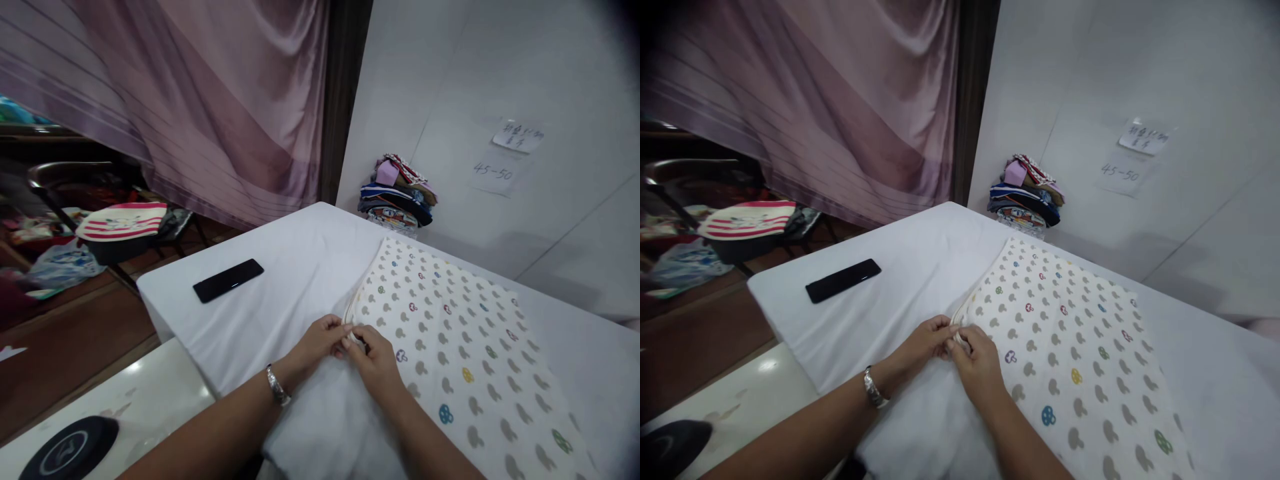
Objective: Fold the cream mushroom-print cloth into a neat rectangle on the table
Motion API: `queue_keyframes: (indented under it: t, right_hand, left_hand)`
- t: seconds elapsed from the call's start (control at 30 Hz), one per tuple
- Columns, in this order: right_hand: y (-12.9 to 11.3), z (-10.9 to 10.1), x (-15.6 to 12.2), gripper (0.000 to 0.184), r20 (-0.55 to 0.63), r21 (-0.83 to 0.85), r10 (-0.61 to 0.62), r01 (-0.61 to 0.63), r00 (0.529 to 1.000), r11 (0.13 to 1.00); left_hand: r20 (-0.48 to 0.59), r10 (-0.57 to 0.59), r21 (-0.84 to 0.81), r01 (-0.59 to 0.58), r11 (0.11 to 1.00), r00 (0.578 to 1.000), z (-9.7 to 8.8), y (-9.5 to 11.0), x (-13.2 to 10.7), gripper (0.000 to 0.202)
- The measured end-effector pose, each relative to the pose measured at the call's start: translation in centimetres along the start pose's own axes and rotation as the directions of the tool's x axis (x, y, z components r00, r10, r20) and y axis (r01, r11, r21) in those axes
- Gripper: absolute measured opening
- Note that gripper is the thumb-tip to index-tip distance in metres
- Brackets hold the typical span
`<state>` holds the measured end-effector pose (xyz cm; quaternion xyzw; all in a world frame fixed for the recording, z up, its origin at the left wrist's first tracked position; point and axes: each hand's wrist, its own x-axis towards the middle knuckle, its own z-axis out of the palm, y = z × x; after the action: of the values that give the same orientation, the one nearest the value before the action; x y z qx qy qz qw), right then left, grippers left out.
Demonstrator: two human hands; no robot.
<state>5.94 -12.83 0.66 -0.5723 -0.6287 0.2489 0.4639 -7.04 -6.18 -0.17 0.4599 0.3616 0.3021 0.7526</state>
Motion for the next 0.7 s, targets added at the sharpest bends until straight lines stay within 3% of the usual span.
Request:
queue_keyframes:
  t: [0.17, 0.37, 0.5, 0.6, 0.7]
  right_hand:
    - [0.62, 0.1, 0.08, 0.023, -0.02, 0.235, 0.179, -0.17, 0.984, 0.957]
    - [0.35, -0.12, 0.13, 0.028, -0.047, 0.296, 0.247, -0.223, 0.968, 0.929]
    - [0.22, -0.48, -0.09, 0.025, -0.162, 0.112, 0.146, -0.129, 0.976, 0.985]
    - [-0.08, -0.42, -0.22, 0.019, -0.115, -0.089, 0.017, -0.027, 0.993, 0.996]
    - [-0.34, -0.07, -0.22, 0.017, -0.046, -0.175, -0.042, 0.033, 0.998, 0.984]
  left_hand:
    - [0.005, -0.016, 0.02, 0.016, 1.0, 1.0, 0.13, 0.42, -0.24, 0.035]
    - [0.023, -0.04, 0.006, 0.04, 0.999, 0.999, -0.03, 0.45, -0.15, 0.026]
    - [0.013, -0.021, -0.055, 0.022, 0.998, 1.0, -0.28, 0.29, -0.09, 0.016]
    - [0.019, -0.013, -0.077, 0.014, 0.997, 1.0, -0.28, 0.27, -0.17, 0.015]
    - [0.029, -0.012, -0.103, 0.015, 0.995, 1.0, -0.07, 0.41, -0.33, 0.021]
